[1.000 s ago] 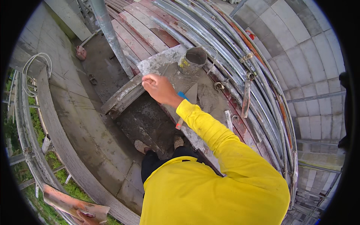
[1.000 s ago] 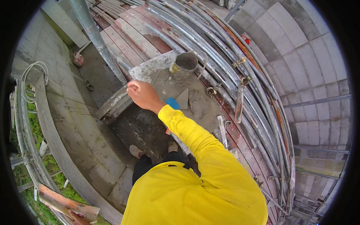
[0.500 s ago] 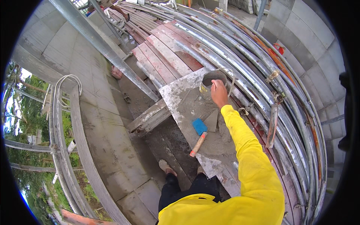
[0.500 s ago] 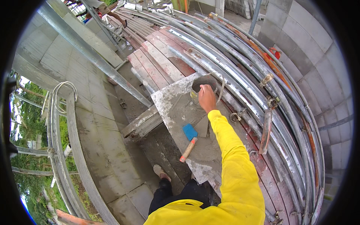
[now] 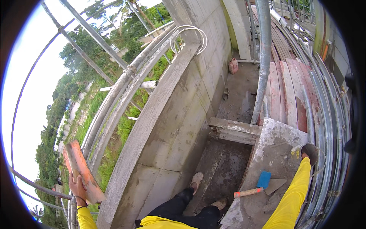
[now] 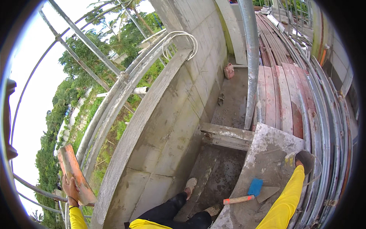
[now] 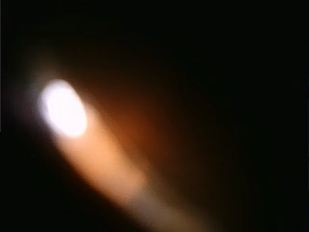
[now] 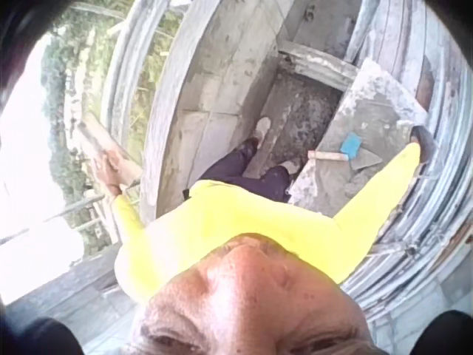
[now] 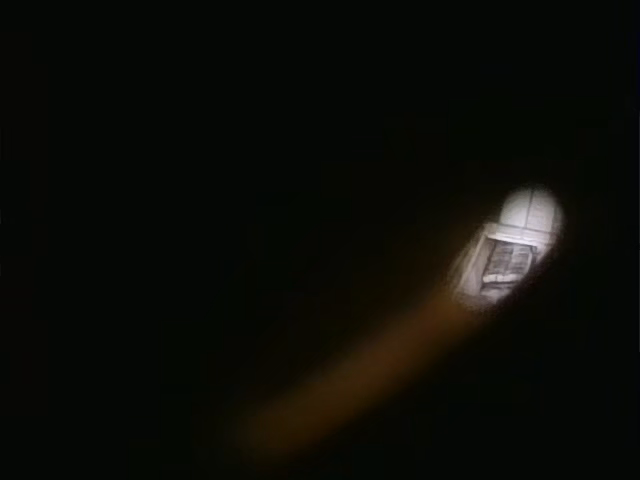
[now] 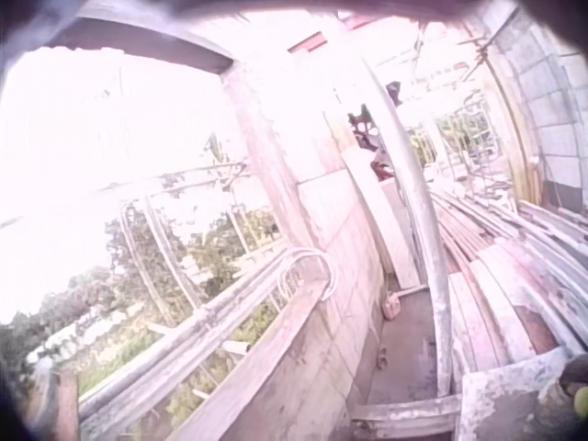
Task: The person applies and smooths wet plaster onto a concrete beam using a trowel and a float. They repeatedly scrape, spread, and level the material along the beam's surface while standing on scaffolding.
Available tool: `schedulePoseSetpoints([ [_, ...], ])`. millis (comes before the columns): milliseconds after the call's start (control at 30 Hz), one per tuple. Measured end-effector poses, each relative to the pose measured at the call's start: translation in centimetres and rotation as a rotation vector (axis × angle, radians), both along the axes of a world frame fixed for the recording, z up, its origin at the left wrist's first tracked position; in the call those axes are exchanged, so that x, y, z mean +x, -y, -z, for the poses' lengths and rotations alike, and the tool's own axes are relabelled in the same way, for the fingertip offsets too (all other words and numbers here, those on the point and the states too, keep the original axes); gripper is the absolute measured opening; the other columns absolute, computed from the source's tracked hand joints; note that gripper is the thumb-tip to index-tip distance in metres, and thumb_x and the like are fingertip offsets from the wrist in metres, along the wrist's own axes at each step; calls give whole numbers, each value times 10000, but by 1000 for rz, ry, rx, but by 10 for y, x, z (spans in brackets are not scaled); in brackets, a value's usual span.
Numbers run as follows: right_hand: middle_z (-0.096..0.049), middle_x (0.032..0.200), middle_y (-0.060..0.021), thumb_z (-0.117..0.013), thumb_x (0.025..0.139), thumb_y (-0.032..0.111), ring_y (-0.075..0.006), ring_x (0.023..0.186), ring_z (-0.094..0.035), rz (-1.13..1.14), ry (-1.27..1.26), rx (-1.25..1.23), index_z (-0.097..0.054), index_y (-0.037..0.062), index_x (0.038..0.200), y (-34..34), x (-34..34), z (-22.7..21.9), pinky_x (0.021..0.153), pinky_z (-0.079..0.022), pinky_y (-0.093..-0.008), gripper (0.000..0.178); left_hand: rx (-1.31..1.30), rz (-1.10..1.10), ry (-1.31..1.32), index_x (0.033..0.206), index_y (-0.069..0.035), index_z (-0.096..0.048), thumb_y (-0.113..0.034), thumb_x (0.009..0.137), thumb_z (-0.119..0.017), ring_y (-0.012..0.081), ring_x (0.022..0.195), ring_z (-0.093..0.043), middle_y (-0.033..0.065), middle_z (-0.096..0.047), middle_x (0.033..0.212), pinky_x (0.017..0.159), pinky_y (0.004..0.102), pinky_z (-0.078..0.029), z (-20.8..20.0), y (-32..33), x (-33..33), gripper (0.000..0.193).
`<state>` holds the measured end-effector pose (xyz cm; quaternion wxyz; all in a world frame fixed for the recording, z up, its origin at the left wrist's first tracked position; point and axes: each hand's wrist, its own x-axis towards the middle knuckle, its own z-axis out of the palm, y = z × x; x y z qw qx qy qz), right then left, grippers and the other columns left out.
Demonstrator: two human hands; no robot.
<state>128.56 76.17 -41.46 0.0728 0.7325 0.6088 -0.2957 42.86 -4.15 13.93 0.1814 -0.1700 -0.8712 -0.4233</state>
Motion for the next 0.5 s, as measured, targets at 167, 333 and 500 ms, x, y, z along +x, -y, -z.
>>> schedulePoseSetpoints([
  [167,-719,1182,-284,-542,1025,219,-457,1154,-685,193,-162,-13,-737,-47,1153,10,24,-72,1009,-511,-484,355,74,-49,62,1565,-7,-516,-139,1042,-680,53,456,-452,13,-651,804,390,238,-347,44,-10,-20,564],
  [333,-765,1025,-253,-587,1018,189,-452,1005,-731,129,-190,704,-728,-63,1058,53,-8,-125,908,-555,-485,291,104,-56,82,1568,-22,-516,-140,1042,-683,54,471,-462,1,-621,783,400,242,-372,60,-4,-33,564],
  [500,-759,1118,-217,-613,1021,133,-398,1030,-734,310,-311,858,-718,-23,1175,221,-170,-177,914,-572,-485,243,115,-6,125,1560,-42,-532,-136,1038,-687,47,494,-474,-8,-620,804,421,241,-399,53,-47,-21,552],
])
